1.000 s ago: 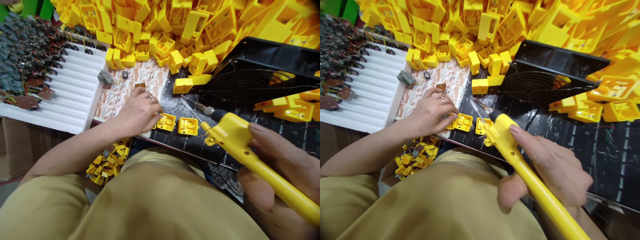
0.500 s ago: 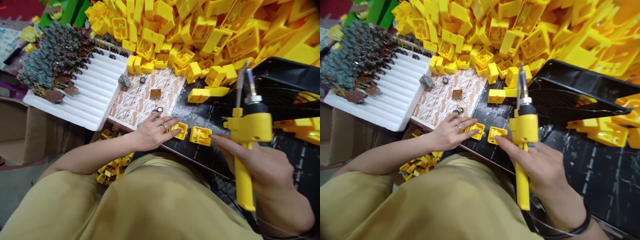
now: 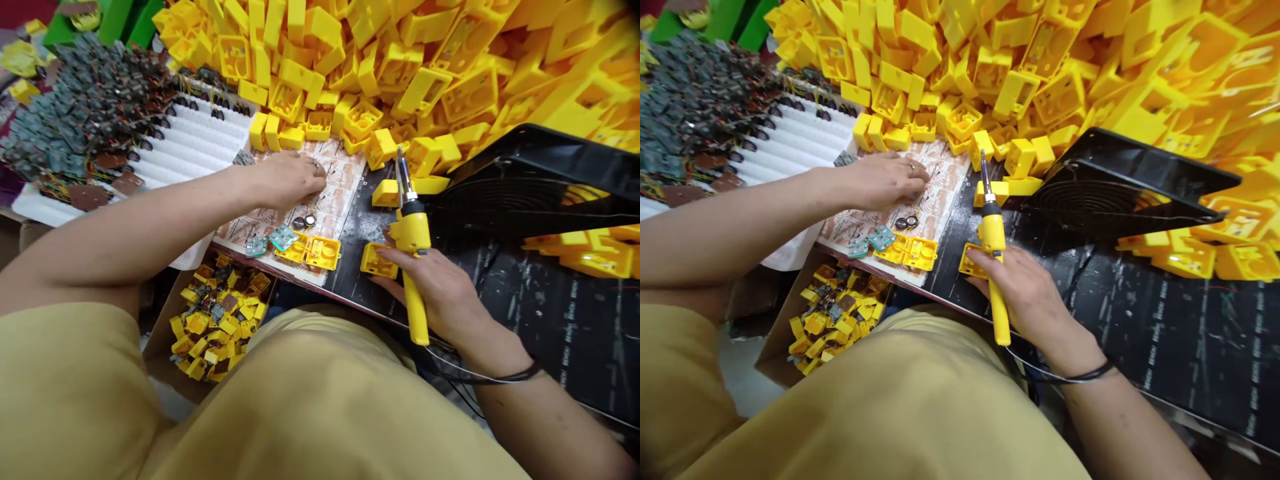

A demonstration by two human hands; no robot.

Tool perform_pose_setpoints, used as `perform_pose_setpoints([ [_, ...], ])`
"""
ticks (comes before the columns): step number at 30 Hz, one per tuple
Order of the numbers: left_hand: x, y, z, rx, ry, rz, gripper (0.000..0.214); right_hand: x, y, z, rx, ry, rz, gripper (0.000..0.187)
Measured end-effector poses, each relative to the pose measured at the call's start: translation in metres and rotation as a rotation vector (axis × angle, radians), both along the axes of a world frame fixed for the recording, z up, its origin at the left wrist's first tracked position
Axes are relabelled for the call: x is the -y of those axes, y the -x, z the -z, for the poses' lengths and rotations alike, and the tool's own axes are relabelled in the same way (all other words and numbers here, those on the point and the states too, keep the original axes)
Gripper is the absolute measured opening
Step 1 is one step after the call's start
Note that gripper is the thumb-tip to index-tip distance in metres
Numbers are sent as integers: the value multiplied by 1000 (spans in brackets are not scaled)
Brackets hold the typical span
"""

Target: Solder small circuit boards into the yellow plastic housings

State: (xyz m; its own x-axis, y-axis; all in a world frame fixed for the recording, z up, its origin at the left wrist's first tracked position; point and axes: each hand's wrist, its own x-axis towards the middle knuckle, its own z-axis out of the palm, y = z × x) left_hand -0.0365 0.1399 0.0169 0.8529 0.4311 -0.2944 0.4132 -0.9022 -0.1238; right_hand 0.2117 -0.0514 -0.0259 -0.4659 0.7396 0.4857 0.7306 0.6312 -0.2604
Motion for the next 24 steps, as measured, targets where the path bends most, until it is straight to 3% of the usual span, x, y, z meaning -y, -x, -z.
perform_pose_setpoints([
  [4,-2,-1,-18,78,-47,-112,7,-1,-6,3,-50,64,3,52],
  [9,21,9,-43,390,261,-333,15,5,-5,6,-124,57,23,49],
  [12,46,4,-35,605,533,-402,34,6,7,8,-137,26,70,52],
  [15,67,-3,-17,650,684,-418,34,4,17,8,-93,1,41,45],
  [20,84,-12,-4,549,542,-288,20,7,12,-11,-134,-51,95,48],
  [24,92,-19,-6,451,409,-247,16,23,-4,-31,-146,-83,112,22],
])
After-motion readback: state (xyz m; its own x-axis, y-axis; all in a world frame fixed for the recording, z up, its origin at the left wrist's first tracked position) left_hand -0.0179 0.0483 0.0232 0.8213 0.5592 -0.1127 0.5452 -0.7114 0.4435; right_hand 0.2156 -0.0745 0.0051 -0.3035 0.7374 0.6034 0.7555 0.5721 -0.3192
